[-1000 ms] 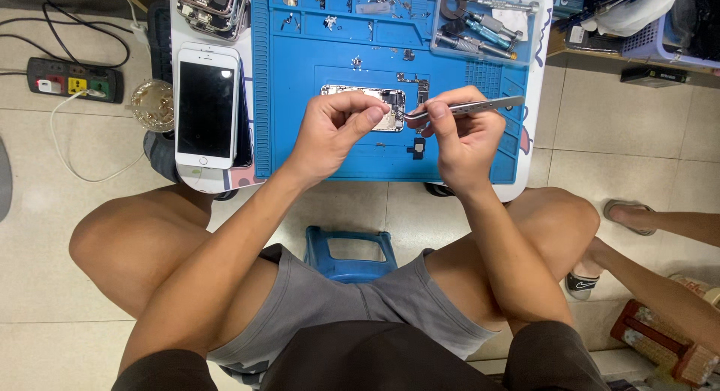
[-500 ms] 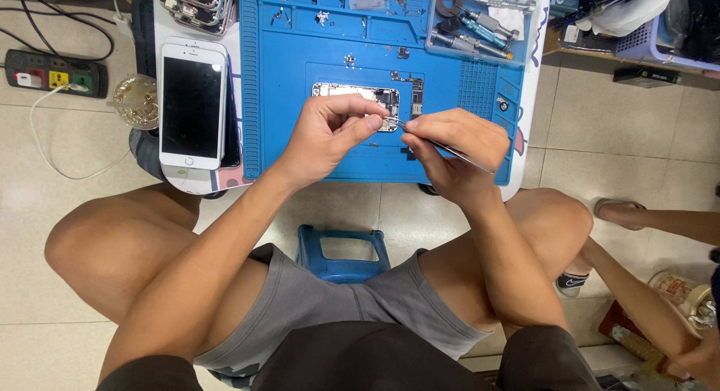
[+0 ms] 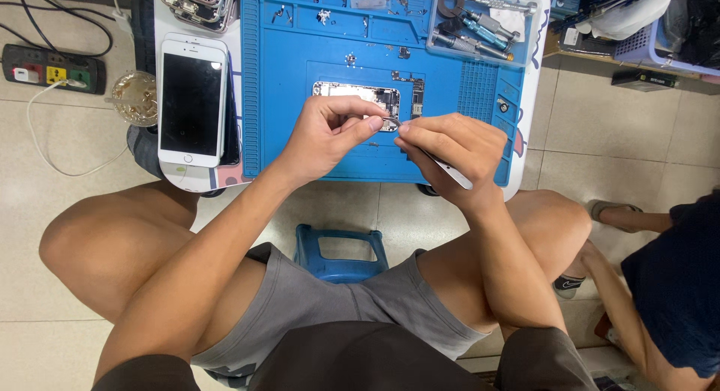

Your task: The person disassembles a smartphone on a blue work mat, using tweezers and a screwdriver to remove screws and internal components. They carefully lift and place small parts onto the mat while working on the phone's internal assembly.

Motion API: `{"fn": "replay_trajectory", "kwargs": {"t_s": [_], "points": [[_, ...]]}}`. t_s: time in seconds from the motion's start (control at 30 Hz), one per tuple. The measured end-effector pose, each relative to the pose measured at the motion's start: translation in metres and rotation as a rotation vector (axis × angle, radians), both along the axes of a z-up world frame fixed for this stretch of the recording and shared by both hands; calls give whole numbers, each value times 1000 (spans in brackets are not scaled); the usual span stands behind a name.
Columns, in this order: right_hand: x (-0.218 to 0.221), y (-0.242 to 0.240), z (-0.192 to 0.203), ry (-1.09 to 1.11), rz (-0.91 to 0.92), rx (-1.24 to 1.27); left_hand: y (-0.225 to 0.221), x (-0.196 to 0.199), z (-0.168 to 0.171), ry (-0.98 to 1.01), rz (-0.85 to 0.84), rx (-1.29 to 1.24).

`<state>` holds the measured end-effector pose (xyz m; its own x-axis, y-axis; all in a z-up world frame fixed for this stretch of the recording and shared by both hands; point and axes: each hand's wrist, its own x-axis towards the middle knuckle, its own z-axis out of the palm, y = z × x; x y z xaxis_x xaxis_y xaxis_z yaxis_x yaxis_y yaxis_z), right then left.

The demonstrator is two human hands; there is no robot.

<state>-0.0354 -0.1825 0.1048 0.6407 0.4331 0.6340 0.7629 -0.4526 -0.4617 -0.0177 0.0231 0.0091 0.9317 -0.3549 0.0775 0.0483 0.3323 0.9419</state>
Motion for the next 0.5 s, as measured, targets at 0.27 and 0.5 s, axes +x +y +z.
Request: {"fn": "replay_trajectory", "kwargs": {"t_s": [0.27,0.5], "points": [[-1,-2,-2,-26,-4,-73,0,-3,3,53,11,24],[2,3,-14,12,-45,-83,-3,-5,-8,163,46,72]]}}
